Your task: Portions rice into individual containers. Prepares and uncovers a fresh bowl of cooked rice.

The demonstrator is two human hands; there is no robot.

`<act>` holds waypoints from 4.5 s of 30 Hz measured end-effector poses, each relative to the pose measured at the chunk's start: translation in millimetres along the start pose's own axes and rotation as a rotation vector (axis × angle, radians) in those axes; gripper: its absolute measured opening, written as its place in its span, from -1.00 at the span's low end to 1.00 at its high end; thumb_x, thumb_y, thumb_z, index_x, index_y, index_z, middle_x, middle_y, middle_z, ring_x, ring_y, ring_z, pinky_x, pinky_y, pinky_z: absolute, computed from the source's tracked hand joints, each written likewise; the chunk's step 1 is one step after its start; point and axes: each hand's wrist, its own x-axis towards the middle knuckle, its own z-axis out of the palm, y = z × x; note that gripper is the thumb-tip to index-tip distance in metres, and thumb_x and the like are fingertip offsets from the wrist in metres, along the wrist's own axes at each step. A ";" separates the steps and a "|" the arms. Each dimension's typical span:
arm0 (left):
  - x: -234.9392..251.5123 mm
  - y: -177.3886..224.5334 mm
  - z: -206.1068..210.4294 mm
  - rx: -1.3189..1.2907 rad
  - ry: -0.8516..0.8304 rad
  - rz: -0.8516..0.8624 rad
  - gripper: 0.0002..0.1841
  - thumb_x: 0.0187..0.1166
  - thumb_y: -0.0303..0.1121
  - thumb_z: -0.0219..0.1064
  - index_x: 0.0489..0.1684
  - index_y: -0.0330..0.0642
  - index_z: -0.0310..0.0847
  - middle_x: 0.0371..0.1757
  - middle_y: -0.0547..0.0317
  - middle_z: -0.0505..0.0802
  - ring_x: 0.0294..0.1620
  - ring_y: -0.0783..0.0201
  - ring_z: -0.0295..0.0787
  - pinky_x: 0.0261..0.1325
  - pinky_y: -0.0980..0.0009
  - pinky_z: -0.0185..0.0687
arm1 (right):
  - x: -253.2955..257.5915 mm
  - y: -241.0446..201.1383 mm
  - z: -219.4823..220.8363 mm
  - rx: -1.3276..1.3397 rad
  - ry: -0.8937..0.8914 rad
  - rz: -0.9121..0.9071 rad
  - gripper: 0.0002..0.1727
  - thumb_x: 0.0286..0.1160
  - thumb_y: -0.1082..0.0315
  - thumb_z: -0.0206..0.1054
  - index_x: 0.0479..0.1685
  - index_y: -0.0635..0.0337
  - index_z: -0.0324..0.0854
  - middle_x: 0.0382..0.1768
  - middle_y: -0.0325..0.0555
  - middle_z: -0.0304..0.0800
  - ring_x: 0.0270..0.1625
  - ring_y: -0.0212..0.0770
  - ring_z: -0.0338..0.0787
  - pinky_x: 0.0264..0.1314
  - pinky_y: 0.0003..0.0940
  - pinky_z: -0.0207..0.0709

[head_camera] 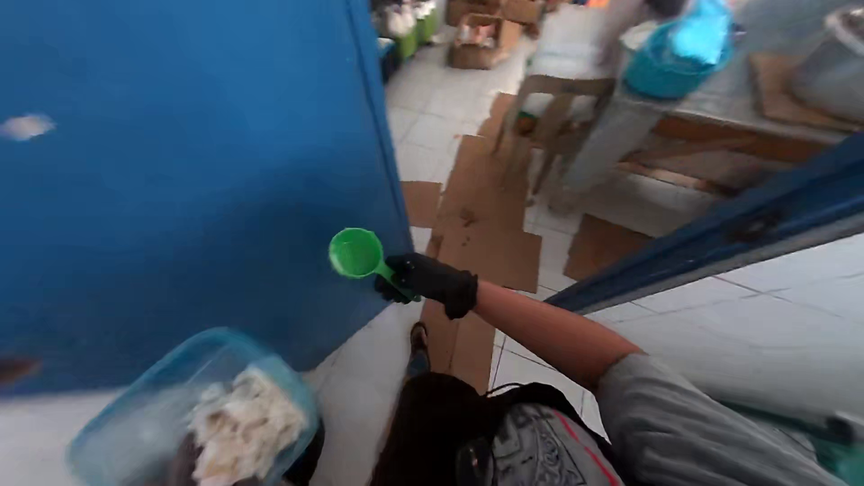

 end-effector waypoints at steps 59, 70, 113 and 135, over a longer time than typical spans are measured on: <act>-562.4 -1050.1 1250.0 0.910 -1.244 -1.169 -0.45 0.92 -0.10 -0.13 0.70 -0.33 0.15 0.40 -0.45 0.57 0.26 -0.23 0.62 0.21 -0.10 0.61 | -878.7 265.8 -994.5 0.097 2.504 0.043 -0.77 0.40 0.50 0.41 -0.02 0.43 0.66 -0.28 -0.25 0.88 -0.27 -0.48 0.85 -0.17 -0.52 0.77; -606.3 -1071.1 1268.6 0.998 -1.304 -0.997 -0.20 0.79 -0.12 0.19 0.86 -0.41 -0.16 0.72 -0.55 0.25 0.72 -0.33 0.24 0.72 -0.11 0.22 | -945.3 272.5 -1141.2 -0.144 1.975 0.306 -0.66 0.43 0.36 0.46 0.04 0.49 0.69 -0.21 0.02 0.85 -0.21 -0.40 0.82 -0.03 -0.44 0.74; -130.7 -705.9 1112.6 1.155 -0.743 -0.168 -0.70 0.75 -0.39 0.21 0.36 -0.23 0.56 0.01 0.22 0.76 -0.16 0.57 0.64 0.01 0.53 0.61 | -828.5 211.7 -1169.2 -0.130 1.464 0.026 -0.83 0.65 0.42 0.25 0.09 0.29 0.55 -0.37 -0.45 0.73 -0.59 -0.67 0.56 -0.57 -0.74 0.46; -112.6 -753.2 1125.9 1.573 -0.790 0.163 -0.63 0.70 -0.49 0.24 0.43 -0.40 0.60 0.30 -0.42 0.72 0.41 -0.29 0.63 0.55 -0.12 0.41 | -759.3 185.0 -1228.8 -0.561 1.345 0.251 -0.30 0.50 0.46 0.41 0.71 0.11 0.37 0.02 0.23 0.76 -0.25 -0.09 0.77 -0.07 -0.07 0.68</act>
